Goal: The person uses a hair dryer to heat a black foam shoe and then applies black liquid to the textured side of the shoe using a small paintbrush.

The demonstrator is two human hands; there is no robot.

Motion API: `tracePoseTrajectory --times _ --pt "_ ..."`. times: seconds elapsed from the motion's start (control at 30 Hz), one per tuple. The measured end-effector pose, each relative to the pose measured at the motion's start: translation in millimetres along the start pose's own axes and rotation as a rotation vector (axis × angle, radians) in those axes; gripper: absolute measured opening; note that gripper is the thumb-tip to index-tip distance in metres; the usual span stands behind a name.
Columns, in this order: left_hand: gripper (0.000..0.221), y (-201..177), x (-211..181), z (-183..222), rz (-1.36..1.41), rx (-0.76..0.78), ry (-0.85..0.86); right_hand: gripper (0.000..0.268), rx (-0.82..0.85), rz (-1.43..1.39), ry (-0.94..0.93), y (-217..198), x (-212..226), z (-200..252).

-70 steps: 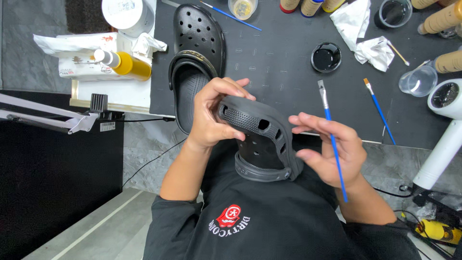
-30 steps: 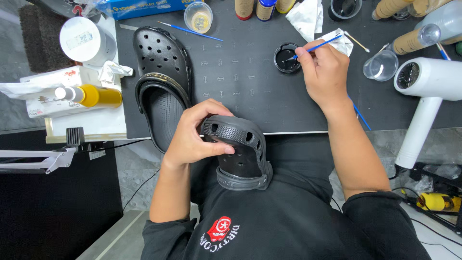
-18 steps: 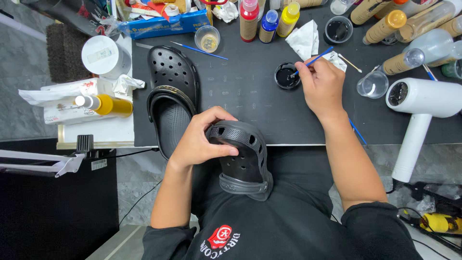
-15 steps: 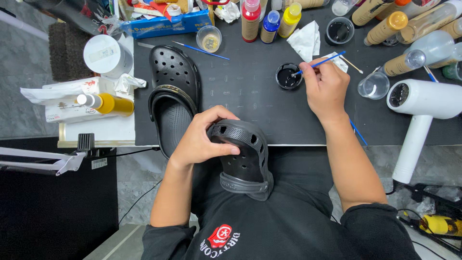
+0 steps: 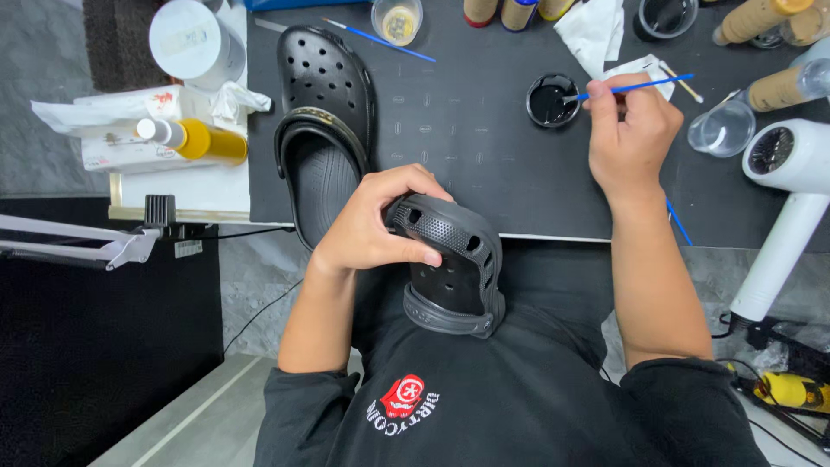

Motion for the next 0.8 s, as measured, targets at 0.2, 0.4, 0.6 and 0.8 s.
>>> tracePoseTrajectory --times 0.2,0.4,0.6,0.8 --pt "0.056 6.6 -13.6 1.0 -0.069 0.028 0.075 0.018 -0.016 -0.075 0.032 -2.1 -13.4 8.6" --pt "0.057 11.6 -25.7 1.5 -0.158 0.049 0.186 0.023 -0.024 -0.154 0.057 -2.0 -35.9 20.7" --pt "0.058 20.5 -36.1 3.5 -0.248 0.048 0.227 0.022 -0.034 -0.212 0.083 -2.8 -66.6 33.0" --pt "0.058 31.2 -46.6 6.4 -0.311 0.041 0.22 0.026 -0.043 -0.336 0.126 -3.5 -87.9 38.3"
Point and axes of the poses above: each hand's wrist, its own z-axis away from the middle knuckle, its own y-axis out of the palm, x = y × z, the point moved 7 cm from there along -z, towards the middle knuckle, and after that the axes turned 5 degrees about y, right-handed, at the moved point
